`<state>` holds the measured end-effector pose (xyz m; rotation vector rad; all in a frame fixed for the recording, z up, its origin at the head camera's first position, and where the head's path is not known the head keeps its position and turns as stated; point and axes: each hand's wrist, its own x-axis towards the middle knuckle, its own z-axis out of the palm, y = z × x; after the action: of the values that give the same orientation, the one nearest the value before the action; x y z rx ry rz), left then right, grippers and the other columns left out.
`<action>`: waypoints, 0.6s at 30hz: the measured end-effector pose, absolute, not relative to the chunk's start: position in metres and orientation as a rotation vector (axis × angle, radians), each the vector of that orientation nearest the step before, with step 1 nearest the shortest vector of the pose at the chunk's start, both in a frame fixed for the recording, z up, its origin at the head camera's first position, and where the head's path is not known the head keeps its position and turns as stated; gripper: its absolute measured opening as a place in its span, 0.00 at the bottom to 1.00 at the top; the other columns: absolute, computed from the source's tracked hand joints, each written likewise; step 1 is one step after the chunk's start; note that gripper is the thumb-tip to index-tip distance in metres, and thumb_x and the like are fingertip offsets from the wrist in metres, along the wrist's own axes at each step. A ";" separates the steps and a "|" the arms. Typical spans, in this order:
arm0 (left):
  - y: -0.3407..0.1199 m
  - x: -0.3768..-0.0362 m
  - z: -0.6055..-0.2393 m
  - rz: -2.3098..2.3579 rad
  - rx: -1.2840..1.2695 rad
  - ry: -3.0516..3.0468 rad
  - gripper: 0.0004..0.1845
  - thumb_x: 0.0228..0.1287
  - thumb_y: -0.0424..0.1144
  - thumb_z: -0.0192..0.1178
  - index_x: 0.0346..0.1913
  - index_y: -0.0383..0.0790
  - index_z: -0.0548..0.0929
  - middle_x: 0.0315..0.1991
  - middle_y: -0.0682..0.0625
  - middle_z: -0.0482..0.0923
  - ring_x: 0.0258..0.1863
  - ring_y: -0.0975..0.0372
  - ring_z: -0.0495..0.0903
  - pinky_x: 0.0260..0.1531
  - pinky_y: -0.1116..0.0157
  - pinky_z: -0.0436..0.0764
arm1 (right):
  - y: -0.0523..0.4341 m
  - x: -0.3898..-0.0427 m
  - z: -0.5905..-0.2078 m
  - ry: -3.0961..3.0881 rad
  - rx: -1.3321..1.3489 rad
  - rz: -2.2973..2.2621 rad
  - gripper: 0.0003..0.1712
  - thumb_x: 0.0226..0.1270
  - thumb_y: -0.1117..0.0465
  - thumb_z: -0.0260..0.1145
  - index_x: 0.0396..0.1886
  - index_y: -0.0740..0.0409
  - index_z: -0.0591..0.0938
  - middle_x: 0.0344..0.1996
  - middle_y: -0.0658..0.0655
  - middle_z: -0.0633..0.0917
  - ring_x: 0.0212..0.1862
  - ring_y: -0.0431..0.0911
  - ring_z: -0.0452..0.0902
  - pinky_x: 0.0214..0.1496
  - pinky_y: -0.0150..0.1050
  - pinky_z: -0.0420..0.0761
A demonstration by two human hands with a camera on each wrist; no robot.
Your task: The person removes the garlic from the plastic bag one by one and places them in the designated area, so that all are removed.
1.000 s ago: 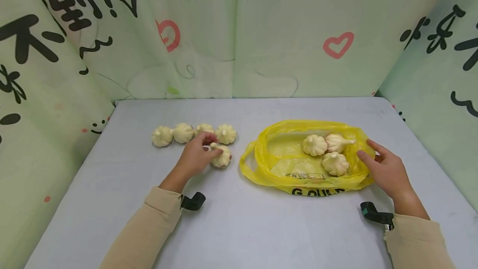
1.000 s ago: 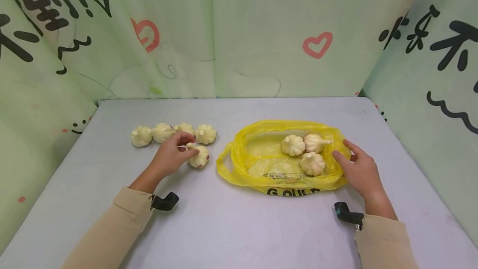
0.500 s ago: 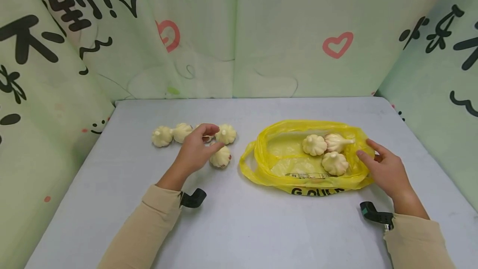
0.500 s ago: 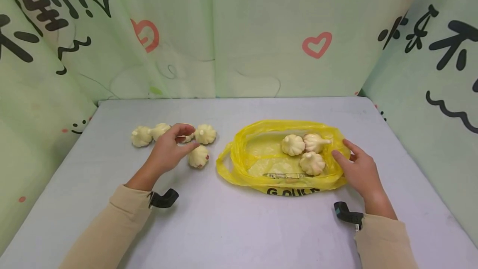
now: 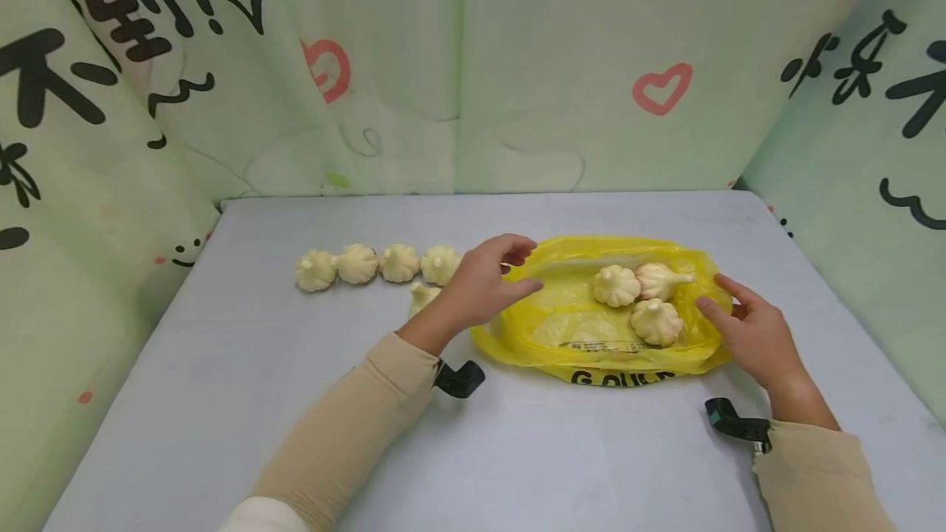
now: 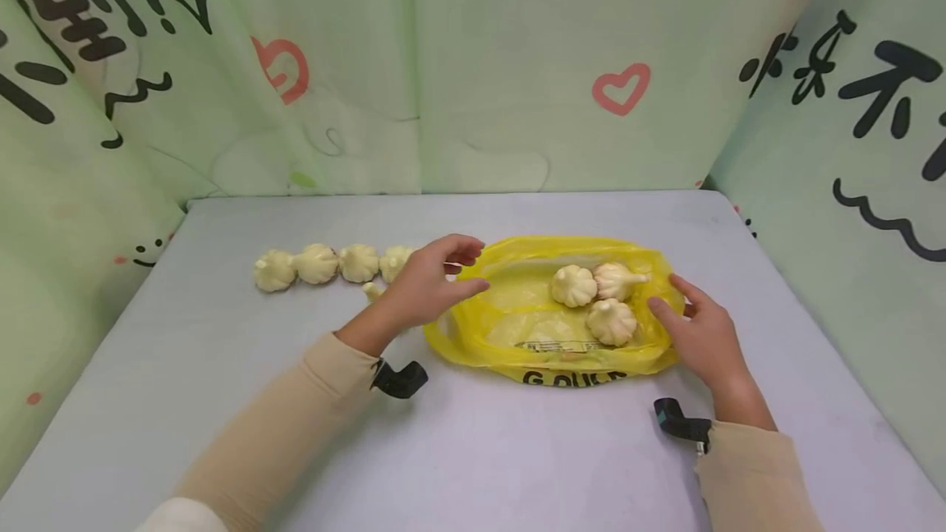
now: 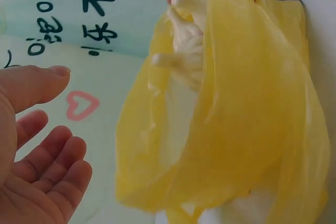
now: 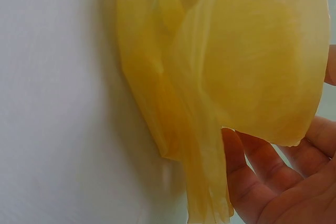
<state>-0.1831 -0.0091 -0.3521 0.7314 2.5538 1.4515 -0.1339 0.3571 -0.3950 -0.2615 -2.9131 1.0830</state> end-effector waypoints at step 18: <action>0.080 -0.197 -0.370 1.283 0.681 2.470 0.28 0.68 0.40 0.67 0.68 0.39 0.74 0.65 0.49 0.74 0.63 0.58 0.72 0.57 0.69 0.75 | 0.353 -0.133 -0.395 -2.915 -0.233 1.109 0.43 0.77 0.41 0.54 0.78 0.66 0.57 0.67 0.81 0.64 0.59 0.70 0.64 0.32 0.21 0.68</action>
<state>-0.1973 0.0796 -0.3701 0.6812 2.4699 1.2826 -0.1331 0.3528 -0.3948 -0.2331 -2.9148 1.1088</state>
